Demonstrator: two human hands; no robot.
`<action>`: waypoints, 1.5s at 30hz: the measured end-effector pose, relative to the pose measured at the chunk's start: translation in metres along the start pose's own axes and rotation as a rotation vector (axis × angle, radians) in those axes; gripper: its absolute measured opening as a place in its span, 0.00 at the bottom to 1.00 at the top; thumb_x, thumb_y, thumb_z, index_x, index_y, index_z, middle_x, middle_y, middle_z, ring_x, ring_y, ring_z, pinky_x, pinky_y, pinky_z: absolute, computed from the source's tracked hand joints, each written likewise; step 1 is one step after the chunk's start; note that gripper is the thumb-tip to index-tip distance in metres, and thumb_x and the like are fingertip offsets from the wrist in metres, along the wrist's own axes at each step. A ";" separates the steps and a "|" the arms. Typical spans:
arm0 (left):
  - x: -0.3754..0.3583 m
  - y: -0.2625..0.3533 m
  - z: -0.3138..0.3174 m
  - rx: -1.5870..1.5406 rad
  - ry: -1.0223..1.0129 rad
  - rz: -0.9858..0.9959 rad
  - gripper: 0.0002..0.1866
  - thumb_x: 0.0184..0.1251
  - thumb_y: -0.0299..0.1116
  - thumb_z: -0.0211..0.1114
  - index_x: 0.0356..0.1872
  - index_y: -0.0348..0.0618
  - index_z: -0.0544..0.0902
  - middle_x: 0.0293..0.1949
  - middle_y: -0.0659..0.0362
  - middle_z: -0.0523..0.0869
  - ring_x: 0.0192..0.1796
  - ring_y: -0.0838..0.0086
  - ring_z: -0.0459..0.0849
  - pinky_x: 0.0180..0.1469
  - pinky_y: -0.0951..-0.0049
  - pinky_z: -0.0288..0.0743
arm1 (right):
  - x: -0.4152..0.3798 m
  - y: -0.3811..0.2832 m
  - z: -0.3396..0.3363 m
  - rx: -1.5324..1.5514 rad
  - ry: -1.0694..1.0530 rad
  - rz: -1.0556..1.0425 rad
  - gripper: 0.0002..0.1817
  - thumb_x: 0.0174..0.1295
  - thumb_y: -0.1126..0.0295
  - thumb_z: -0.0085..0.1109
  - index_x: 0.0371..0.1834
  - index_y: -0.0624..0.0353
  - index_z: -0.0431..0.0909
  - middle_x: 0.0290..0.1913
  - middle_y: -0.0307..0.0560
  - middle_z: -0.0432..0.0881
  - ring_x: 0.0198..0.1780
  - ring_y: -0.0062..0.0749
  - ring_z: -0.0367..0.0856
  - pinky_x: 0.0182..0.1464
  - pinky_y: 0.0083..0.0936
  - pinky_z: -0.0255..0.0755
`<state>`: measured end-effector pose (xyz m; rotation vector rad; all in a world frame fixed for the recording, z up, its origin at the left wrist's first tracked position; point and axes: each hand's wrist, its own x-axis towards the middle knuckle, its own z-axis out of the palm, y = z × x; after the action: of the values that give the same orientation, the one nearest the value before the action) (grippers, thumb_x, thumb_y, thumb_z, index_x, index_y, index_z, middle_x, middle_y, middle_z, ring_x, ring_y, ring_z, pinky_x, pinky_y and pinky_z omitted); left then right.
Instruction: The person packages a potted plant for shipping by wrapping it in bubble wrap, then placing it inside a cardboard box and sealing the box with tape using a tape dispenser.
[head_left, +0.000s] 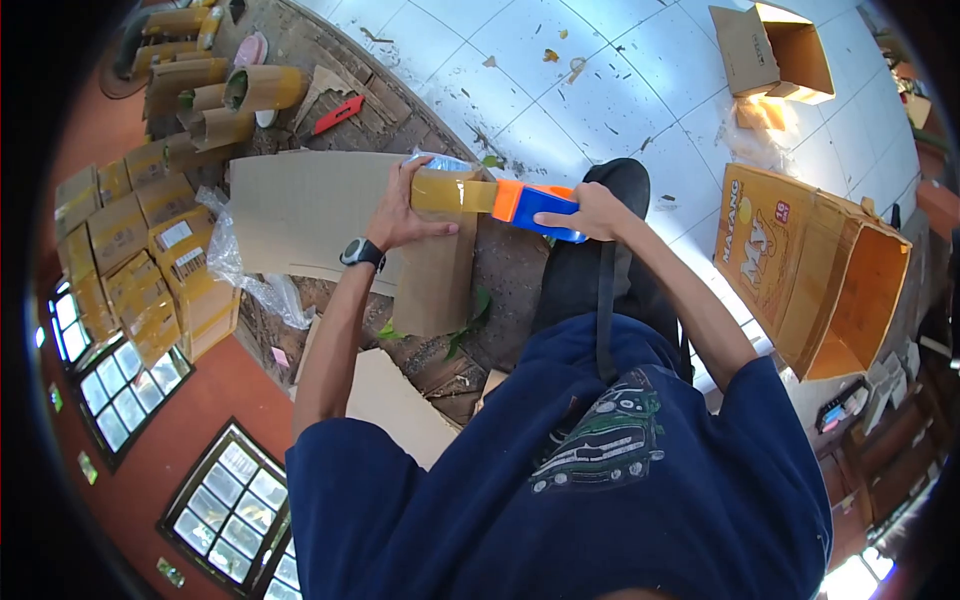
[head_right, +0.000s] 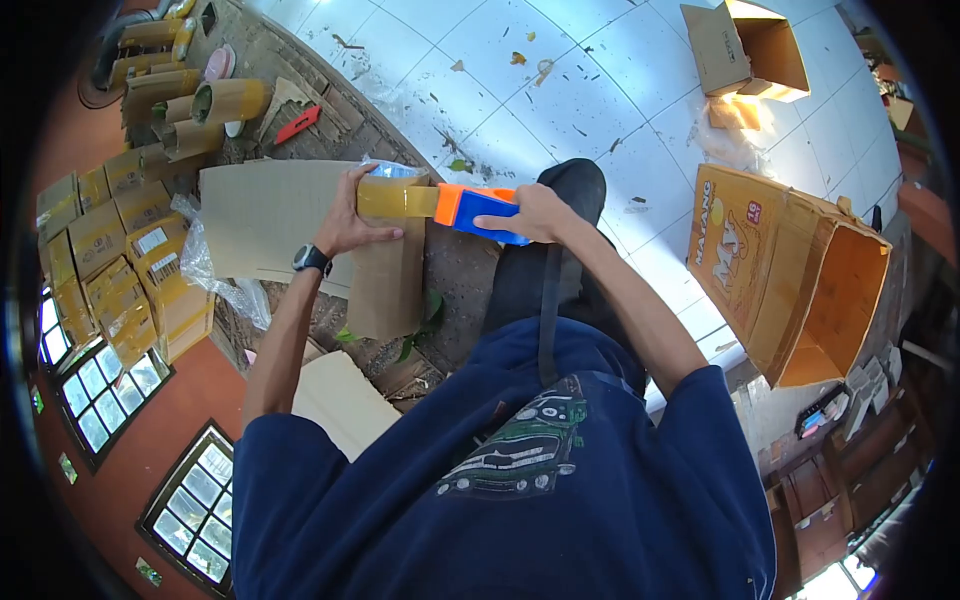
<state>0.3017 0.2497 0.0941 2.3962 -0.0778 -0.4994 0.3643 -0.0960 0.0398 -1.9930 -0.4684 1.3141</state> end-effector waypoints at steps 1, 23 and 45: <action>0.003 0.002 -0.001 0.003 -0.005 -0.016 0.60 0.33 0.52 0.87 0.71 0.53 0.62 0.62 0.45 0.67 0.67 0.47 0.69 0.70 0.52 0.68 | -0.003 0.002 -0.003 -0.019 0.017 -0.024 0.53 0.47 0.19 0.55 0.19 0.74 0.80 0.19 0.58 0.81 0.26 0.49 0.83 0.33 0.41 0.76; 0.020 -0.020 0.003 -0.085 -0.078 0.156 0.65 0.30 0.57 0.87 0.72 0.41 0.60 0.67 0.45 0.67 0.69 0.51 0.66 0.71 0.53 0.62 | 0.002 -0.044 -0.019 -0.244 0.133 0.042 0.42 0.39 0.26 0.66 0.39 0.58 0.88 0.37 0.54 0.89 0.40 0.46 0.88 0.42 0.39 0.82; 0.017 -0.012 0.002 -0.142 0.065 0.040 0.41 0.51 0.40 0.77 0.66 0.42 0.67 0.60 0.47 0.70 0.64 0.55 0.71 0.67 0.59 0.66 | -0.065 -0.067 0.058 -0.381 0.621 -0.006 0.25 0.52 0.46 0.68 0.28 0.62 0.84 0.29 0.53 0.86 0.35 0.49 0.86 0.38 0.41 0.77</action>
<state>0.3159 0.2540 0.0794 2.2650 -0.0591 -0.3942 0.2892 -0.0694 0.1158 -2.5648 -0.4388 0.5629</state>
